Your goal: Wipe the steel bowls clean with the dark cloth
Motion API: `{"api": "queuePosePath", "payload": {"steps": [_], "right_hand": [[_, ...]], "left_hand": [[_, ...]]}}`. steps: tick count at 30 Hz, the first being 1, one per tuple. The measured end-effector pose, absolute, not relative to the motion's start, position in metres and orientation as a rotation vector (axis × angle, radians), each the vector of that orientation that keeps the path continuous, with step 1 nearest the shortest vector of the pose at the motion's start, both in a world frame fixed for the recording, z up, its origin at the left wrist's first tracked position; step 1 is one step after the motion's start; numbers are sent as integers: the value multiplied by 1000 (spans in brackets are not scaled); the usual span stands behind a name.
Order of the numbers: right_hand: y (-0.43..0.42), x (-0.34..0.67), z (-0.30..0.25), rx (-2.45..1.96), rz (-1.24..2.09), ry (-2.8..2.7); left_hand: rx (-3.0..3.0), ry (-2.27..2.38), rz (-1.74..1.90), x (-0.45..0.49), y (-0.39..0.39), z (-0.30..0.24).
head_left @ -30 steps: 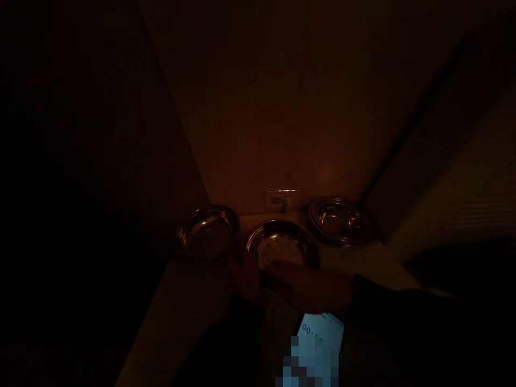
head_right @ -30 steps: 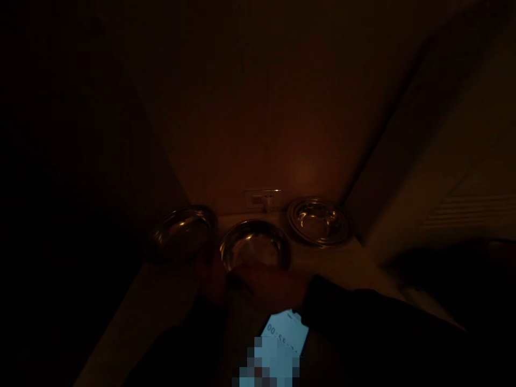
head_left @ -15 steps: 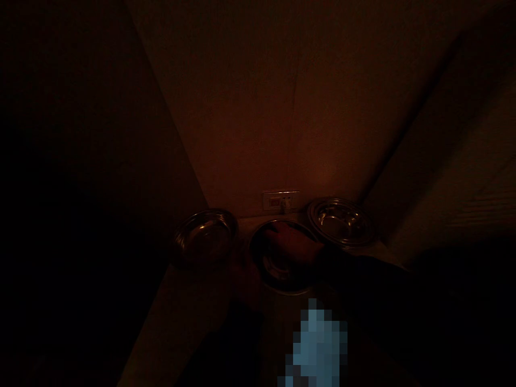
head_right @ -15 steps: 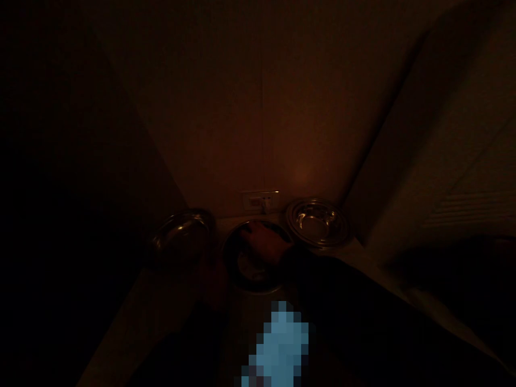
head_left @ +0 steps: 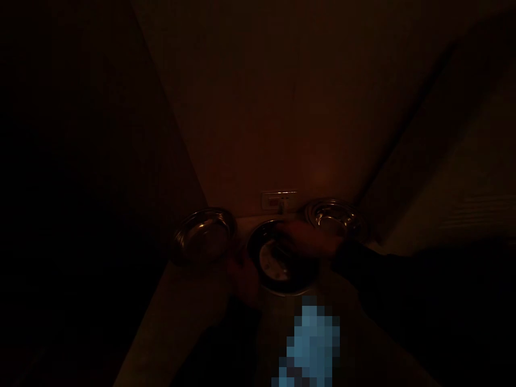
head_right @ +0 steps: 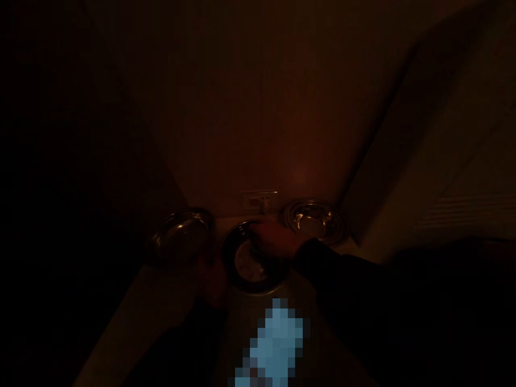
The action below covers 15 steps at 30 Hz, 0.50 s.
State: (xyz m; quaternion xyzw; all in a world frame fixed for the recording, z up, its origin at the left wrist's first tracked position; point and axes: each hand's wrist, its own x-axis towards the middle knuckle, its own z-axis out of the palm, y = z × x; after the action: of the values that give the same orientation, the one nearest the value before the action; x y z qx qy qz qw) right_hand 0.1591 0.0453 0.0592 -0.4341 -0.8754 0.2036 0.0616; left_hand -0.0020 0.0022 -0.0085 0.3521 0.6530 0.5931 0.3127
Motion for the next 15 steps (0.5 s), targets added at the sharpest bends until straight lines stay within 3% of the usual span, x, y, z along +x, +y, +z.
{"api": "queuePosePath", "payload": {"steps": [3,9,15], "right_hand": [[44,141,38,-1359,583,-2583],[23,133,46,-1021,942,-2658],[18,162,70,-1224,1191,-2046]], "left_hand": [[886,1751,1549,-2,3,-8],[940,1731,1570,-6,2,-7],[896,1679,1522,-5,1,-1]]}}
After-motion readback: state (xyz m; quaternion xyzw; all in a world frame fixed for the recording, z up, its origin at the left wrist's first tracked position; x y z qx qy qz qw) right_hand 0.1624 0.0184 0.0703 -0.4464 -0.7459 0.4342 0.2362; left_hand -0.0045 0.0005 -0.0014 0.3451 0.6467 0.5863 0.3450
